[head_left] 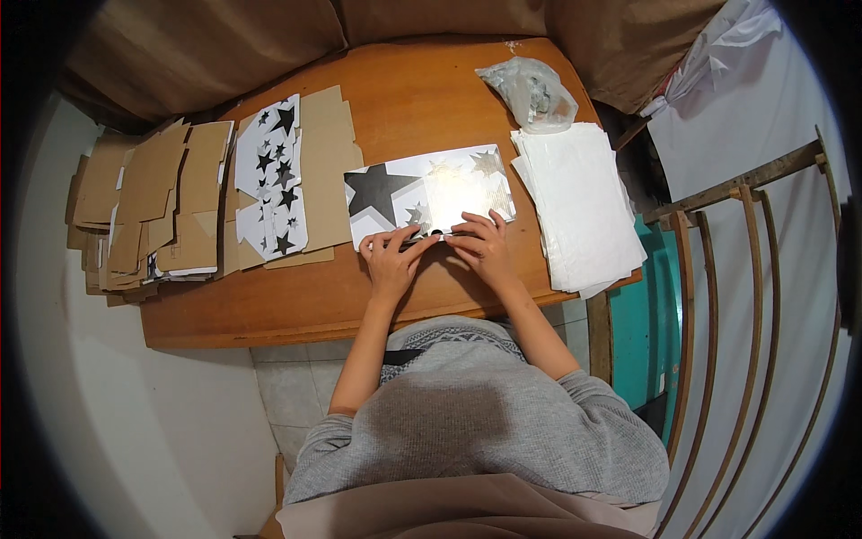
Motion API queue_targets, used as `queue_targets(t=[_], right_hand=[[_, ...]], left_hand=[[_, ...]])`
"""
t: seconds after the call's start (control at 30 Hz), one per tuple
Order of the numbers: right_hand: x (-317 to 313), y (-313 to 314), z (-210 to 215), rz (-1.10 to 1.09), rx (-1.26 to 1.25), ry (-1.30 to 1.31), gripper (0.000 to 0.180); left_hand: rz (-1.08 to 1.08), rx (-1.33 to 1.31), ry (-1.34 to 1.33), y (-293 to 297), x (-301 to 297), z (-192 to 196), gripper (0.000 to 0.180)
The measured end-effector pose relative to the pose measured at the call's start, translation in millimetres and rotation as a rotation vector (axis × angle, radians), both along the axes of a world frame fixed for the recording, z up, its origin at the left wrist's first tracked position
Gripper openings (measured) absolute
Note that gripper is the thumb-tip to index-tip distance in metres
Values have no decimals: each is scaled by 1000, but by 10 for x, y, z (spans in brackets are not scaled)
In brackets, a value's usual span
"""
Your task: Assembling cardboard shoe boxes, adding lining paper, and placing them on a shelf.
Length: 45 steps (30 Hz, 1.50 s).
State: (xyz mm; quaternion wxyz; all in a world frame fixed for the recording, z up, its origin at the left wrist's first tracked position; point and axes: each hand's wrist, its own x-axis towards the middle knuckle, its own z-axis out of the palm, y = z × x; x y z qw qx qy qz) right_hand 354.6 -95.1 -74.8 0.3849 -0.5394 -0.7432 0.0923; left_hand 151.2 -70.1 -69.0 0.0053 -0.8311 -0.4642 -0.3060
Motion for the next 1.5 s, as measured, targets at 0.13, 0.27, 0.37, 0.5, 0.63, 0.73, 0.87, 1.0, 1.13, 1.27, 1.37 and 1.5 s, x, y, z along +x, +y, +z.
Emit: queue_targets(t=[0.13,0.27,0.37,0.5,0.63,0.73,0.87,1.0,1.13,1.27,1.37,1.5], right_hand=[[-19,11,0,-21,-2,25,21],[-80,31,7,-82,18,-15,17],[-129,48,18,-144,2,38,20],[-136,63,109,-160,-26,25,26],[-109,75,260,-144,-41,-100,34],[15,212,501,28,-259,-94,45],[341,613,467,91,-308,200,49],[442,948,380,-44,-142,-234,48],[431,991,267,-178,-141,-348,49],[306,742,354,-299,-203,-377,50],[296,455,441,-421,-288,-362,51],[301,97,463,-557,-443,-297,56]], left_hand=[[-1,-21,-14,-1,6,-2,33],[25,-32,-33,7,31,-11,32],[40,-15,-40,13,49,-23,32],[100,-25,-105,17,108,-38,35],[88,-23,-158,25,79,-79,36],[72,-34,-198,31,21,-121,36],[38,-76,-229,64,36,-123,35],[19,-84,-234,74,15,-110,30],[20,-52,-260,105,75,-83,25],[-43,-50,-209,85,-42,-84,21],[-77,-41,-209,36,-108,-112,22],[105,3,-358,-39,-18,-141,41]])
